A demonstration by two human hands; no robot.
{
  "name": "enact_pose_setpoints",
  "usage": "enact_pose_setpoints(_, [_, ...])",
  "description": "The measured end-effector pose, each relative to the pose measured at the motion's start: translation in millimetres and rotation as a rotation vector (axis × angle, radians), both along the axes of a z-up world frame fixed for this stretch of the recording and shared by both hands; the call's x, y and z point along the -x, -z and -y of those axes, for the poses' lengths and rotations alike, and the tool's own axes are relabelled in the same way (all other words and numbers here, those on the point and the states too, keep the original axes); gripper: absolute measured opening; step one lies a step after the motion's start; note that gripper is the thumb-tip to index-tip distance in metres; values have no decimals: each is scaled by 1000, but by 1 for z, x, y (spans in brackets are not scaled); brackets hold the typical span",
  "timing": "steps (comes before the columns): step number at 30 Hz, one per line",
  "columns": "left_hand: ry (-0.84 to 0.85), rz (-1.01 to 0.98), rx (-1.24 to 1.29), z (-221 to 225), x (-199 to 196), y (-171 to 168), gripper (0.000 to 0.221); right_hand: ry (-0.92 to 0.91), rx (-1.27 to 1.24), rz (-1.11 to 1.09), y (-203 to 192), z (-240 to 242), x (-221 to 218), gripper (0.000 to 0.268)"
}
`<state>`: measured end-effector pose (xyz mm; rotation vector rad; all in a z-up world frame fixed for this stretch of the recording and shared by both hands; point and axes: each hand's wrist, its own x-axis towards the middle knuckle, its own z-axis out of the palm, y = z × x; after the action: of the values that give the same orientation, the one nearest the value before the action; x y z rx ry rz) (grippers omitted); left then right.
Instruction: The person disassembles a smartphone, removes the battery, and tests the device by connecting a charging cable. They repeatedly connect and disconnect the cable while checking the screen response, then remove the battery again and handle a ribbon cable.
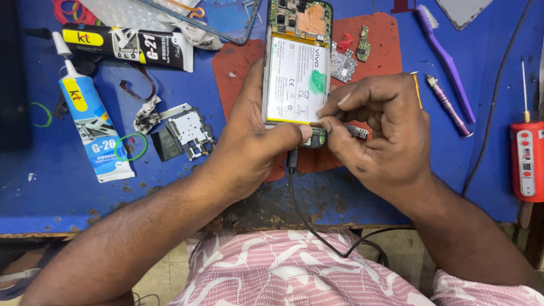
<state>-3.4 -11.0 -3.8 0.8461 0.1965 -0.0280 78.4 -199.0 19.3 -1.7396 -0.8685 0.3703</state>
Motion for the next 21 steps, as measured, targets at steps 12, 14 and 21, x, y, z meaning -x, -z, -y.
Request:
enact_pose_setpoints(12, [-61, -79, -104, 2, -4, 0, 69, 99, -1, -171, -12, -11, -4, 23])
enact_pose_setpoints(14, [-62, -80, -110, 2, -4, 0, 69, 95, 35, -86, -14, -11, -6, 17])
enact_pose_setpoints(21, [-42, -87, -161, 0, -4, -1, 70, -1, 138, 124, -15, -5, -14, 17])
